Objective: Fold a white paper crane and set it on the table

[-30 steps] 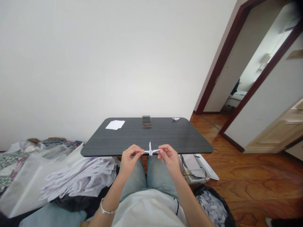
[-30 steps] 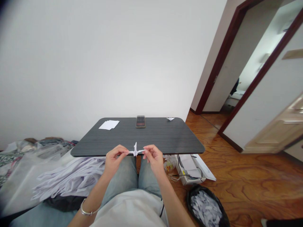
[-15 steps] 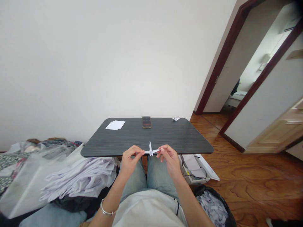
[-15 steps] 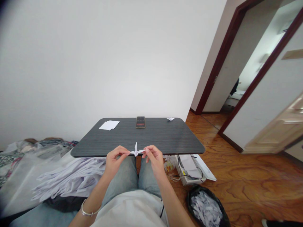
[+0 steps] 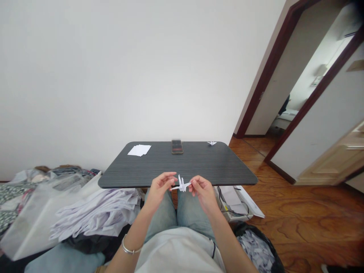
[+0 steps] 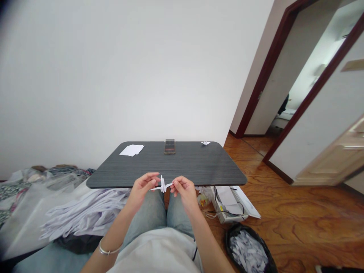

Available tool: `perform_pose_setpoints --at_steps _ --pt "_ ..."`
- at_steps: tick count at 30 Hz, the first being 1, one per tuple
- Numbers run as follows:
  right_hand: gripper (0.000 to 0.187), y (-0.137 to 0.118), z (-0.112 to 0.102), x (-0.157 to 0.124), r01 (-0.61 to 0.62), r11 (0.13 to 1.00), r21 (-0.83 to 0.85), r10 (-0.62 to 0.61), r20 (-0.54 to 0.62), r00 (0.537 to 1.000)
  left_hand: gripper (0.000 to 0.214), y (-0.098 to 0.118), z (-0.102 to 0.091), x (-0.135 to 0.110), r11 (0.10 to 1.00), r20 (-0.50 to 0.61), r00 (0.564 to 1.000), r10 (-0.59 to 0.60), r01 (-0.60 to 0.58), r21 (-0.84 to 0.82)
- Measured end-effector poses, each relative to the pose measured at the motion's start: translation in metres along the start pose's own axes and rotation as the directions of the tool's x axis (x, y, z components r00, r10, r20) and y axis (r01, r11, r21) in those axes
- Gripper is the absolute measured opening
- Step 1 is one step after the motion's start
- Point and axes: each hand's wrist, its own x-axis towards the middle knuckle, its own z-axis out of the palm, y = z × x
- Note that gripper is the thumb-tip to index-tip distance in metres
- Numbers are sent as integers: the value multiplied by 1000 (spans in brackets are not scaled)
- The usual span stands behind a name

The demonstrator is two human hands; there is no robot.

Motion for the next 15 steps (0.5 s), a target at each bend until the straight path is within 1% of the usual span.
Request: perform_pose_setpoints --at_steps 3,6,10,15 --pt "21 -2 2 -1 -34 999 33 33 31 999 29 0 4 2 997 53 999 -11 15 -78" --pt "23 -4 4 -2 -49 998 41 47 45 998 21 -2 5 3 993 78 996 -31 39 -109" --pt "25 -5 5 -3 -58 998 29 57 50 997 16 -2 6 3 993 80 996 -41 50 -111" --pt "27 -3 5 -4 -75 997 10 74 80 994 18 0 8 3 992 77 996 -42 51 -116"
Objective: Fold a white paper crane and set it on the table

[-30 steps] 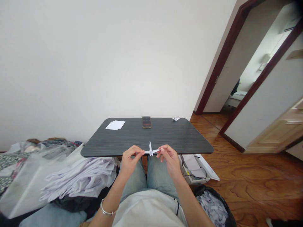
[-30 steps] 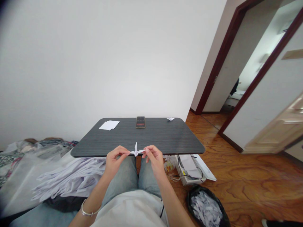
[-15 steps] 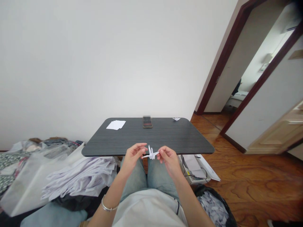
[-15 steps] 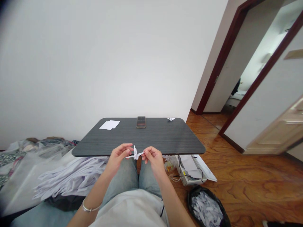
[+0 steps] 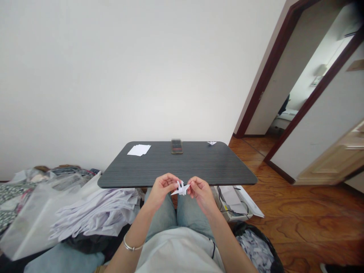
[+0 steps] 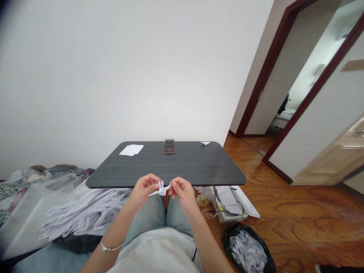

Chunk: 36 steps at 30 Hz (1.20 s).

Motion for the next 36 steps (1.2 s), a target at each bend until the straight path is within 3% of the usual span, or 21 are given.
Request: perform_pose_setpoints --at_steps 8,13,19,36 --pt "24 2 0 -1 -33 998 49 31 40 999 16 -5 -1 1 997 66 997 43 -38 -64" --pt "24 0 0 -2 46 999 -29 -46 -11 999 13 -3 -3 1 997 -12 997 71 -71 -4" --pt "22 0 5 -3 89 984 -155 -81 59 995 14 4 0 0 994 -103 993 59 -49 96" --pt "15 8 6 -1 101 974 -205 -123 -100 987 17 2 5 -1 984 -169 981 92 -63 166"
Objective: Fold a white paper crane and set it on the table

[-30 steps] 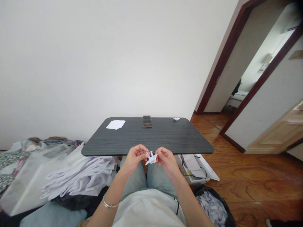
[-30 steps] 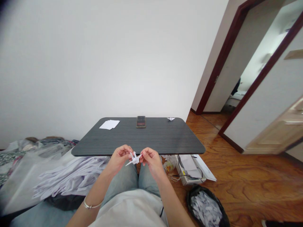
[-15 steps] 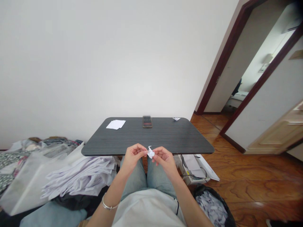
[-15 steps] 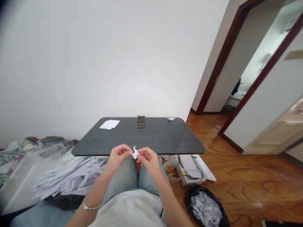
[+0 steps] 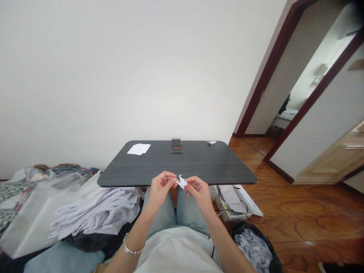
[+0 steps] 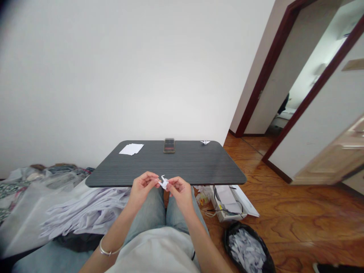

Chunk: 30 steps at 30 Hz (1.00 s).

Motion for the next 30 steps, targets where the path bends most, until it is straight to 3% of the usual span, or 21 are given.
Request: perform_pose_setpoints --at_steps 10,16,30 --pt "15 -3 0 3 -41 998 38 42 -15 999 29 0 -1 -1 999 49 999 -5 7 -39" --pt "15 -4 0 3 -52 995 89 52 -1 999 19 -4 -3 -2 1000 147 989 4 -6 15" --pt "15 -3 0 2 -37 997 62 36 26 999 14 -2 -2 -1 999 121 992 -43 39 38"
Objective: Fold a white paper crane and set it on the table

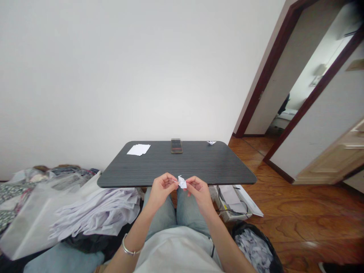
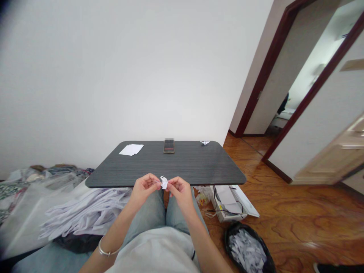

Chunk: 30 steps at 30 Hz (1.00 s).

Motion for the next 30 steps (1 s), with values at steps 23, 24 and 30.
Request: perform_pose_setpoints --at_steps 23,24,30 --pt "31 11 -16 7 -303 946 -113 320 192 928 10 6 0 -6 953 207 976 67 -124 276" --pt "30 11 -16 7 -299 947 -120 318 195 928 11 6 -1 -6 956 213 975 67 -125 267" --pt "27 10 -14 5 -286 944 -166 317 208 925 19 2 -2 -6 966 214 973 85 -133 223"
